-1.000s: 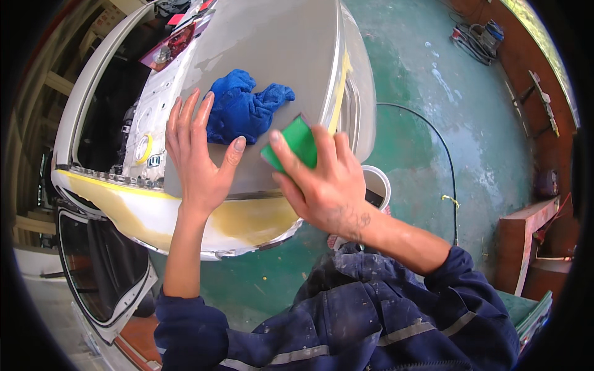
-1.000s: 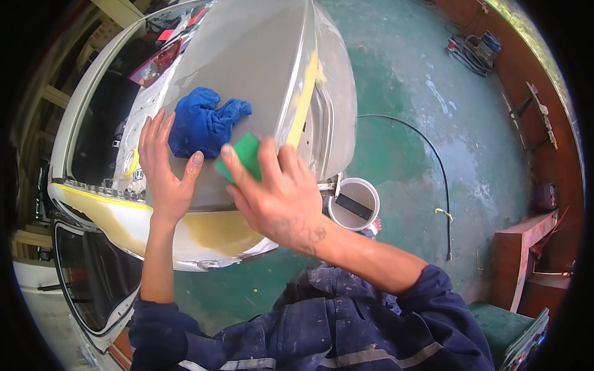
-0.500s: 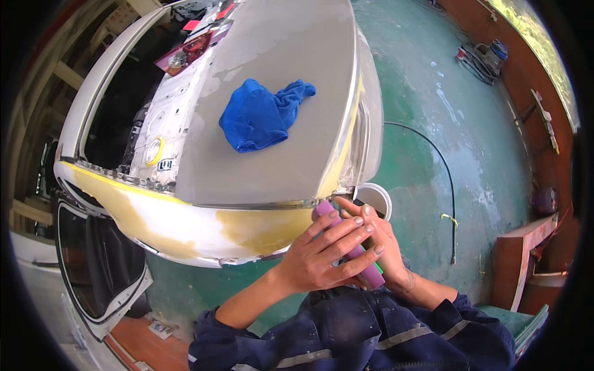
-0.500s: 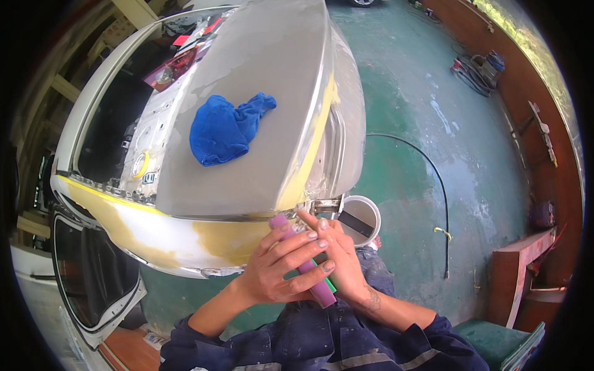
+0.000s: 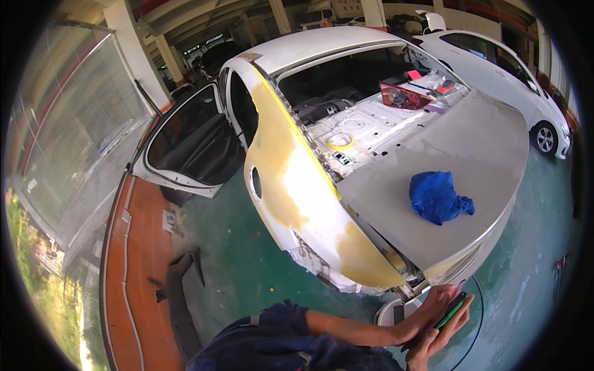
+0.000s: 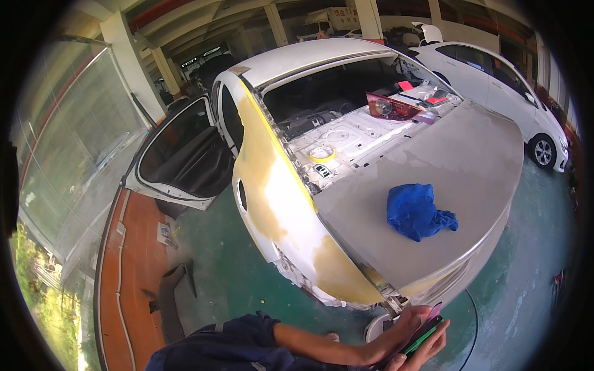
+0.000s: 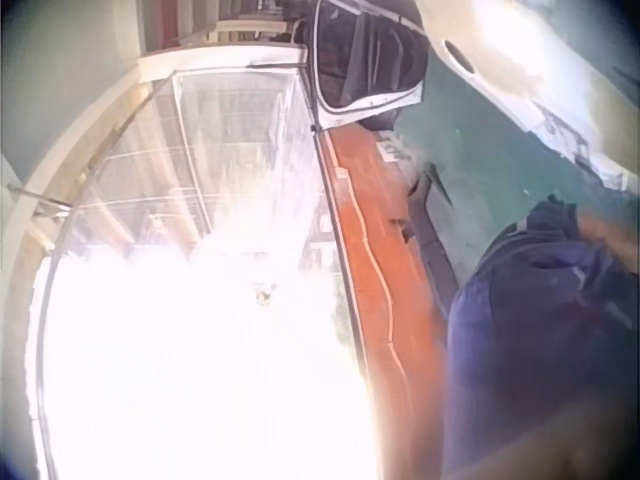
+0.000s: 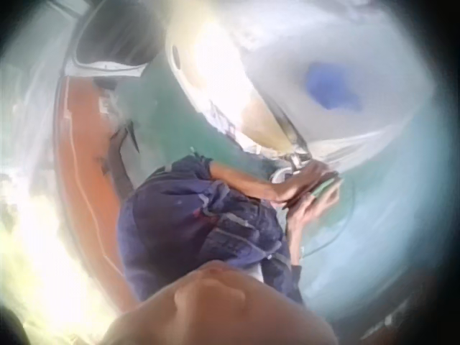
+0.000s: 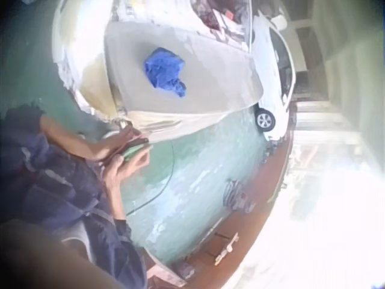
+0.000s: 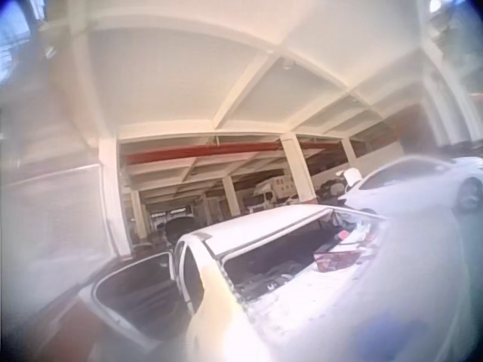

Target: The person sands a detached car trunk lid with a sanding block and sandpaper, smoothing the surface of a yellow filler patch. They wipe the surface with a blue cloth and continue sanding different areas of the lid.

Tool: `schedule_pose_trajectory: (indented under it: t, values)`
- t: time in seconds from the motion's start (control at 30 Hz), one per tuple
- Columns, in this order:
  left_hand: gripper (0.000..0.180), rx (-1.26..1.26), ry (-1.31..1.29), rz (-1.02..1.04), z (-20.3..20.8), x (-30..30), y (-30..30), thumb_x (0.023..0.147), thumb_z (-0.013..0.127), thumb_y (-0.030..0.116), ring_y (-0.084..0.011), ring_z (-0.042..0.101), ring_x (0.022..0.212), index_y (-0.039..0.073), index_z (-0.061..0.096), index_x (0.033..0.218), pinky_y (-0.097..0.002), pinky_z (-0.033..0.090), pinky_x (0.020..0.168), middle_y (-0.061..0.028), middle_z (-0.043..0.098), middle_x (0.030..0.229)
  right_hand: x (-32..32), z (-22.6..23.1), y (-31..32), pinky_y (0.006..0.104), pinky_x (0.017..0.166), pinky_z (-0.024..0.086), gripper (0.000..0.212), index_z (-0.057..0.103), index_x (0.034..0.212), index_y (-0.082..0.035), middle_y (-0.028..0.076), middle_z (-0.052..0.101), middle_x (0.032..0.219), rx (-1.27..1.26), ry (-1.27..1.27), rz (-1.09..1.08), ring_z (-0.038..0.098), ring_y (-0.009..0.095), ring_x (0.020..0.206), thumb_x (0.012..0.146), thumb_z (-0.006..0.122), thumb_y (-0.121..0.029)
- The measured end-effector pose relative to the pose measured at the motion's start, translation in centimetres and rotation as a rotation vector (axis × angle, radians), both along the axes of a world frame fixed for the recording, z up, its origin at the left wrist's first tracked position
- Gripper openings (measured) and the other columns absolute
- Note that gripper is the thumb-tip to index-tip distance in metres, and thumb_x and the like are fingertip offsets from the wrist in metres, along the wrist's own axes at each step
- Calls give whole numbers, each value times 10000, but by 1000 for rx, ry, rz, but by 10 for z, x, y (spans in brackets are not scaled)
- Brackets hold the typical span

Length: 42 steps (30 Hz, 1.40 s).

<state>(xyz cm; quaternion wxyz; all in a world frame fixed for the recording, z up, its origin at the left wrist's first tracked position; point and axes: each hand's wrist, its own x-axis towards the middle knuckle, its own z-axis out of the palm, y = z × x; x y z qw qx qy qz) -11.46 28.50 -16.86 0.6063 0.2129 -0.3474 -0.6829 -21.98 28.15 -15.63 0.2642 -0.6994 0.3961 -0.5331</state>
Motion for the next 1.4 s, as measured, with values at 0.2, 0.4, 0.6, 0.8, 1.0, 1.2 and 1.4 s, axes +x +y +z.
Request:
schedule_pose_trajectory:
  t: [0.2, 0.4, 0.6, 0.8, 1.0, 1.2, 1.4]
  values:
    - [631, 49, -44, 141, 5, -13, -7, 1094, 581, 464, -128, 503, 1320, 41, 442, 1542, -297, 384, 1132, -37, 557, 1421, -15, -5, -31, 430, 1152, 377, 766, 362, 1655, -10, 185, 476, 1481, 110, -54, 105, 502, 330, 1370, 1087, 447, -517]
    - [599, 209, -160, 245, 5, -2, -12, 1087, 636, 385, -79, 525, 1232, 15, 481, 1532, -261, 413, 1089, -9, 597, 1365, -38, -14, -56, 395, 1168, 391, 659, 408, 1642, -56, 125, 503, 1546, 394, -699, 177, 507, 255, 1397, 1105, 408, -439]
    - [515, -2, -327, 447, 12, 0, -18, 1048, 701, 167, -67, 574, 1180, 23, 502, 1501, -246, 469, 1039, -13, 634, 1289, -77, -16, -87, 326, 942, 528, 601, 482, 1599, -160, 43, 628, 1319, 773, -958, 527, 631, 161, 1108, 1102, 462, -497]
    - [594, 153, -115, 153, 45, 6, -29, 1020, 741, 254, -118, 625, 1180, 26, 484, 1505, -279, 512, 1015, -55, 642, 1305, -81, 15, -82, 309, 936, 486, 630, 431, 1633, -144, 58, 609, 1277, 589, -763, 231, 580, 154, 1099, 1113, 440, -500]
    - [717, -283, -740, 771, 12, -45, -44, 1015, 720, 160, -234, 444, 1442, 18, 331, 1601, -390, 348, 1218, -168, 470, 1524, -54, 1, -53, 372, 1203, 356, 606, 400, 1630, 8, 153, 469, 1602, 339, -581, 264, 470, 261, 1447, 1144, 425, -352]
    - [639, -55, -106, 147, 5, -50, -8, 1149, 463, 364, -226, 345, 1549, 60, 269, 1678, -384, 292, 1261, -93, 358, 1683, -46, 19, -36, 355, 1077, 424, 602, 468, 1597, 3, 166, 566, 1322, 214, -338, 165, 550, 253, 1200, 1062, 563, -255]
    - [640, 181, -64, 106, 8, -32, 2, 1147, 427, 430, -215, 428, 1494, 50, 311, 1648, -394, 338, 1239, -109, 454, 1607, -49, 11, -44, 334, 1058, 428, 597, 524, 1557, 6, 143, 572, 1293, 420, -465, 233, 526, 219, 1195, 999, 683, -132]
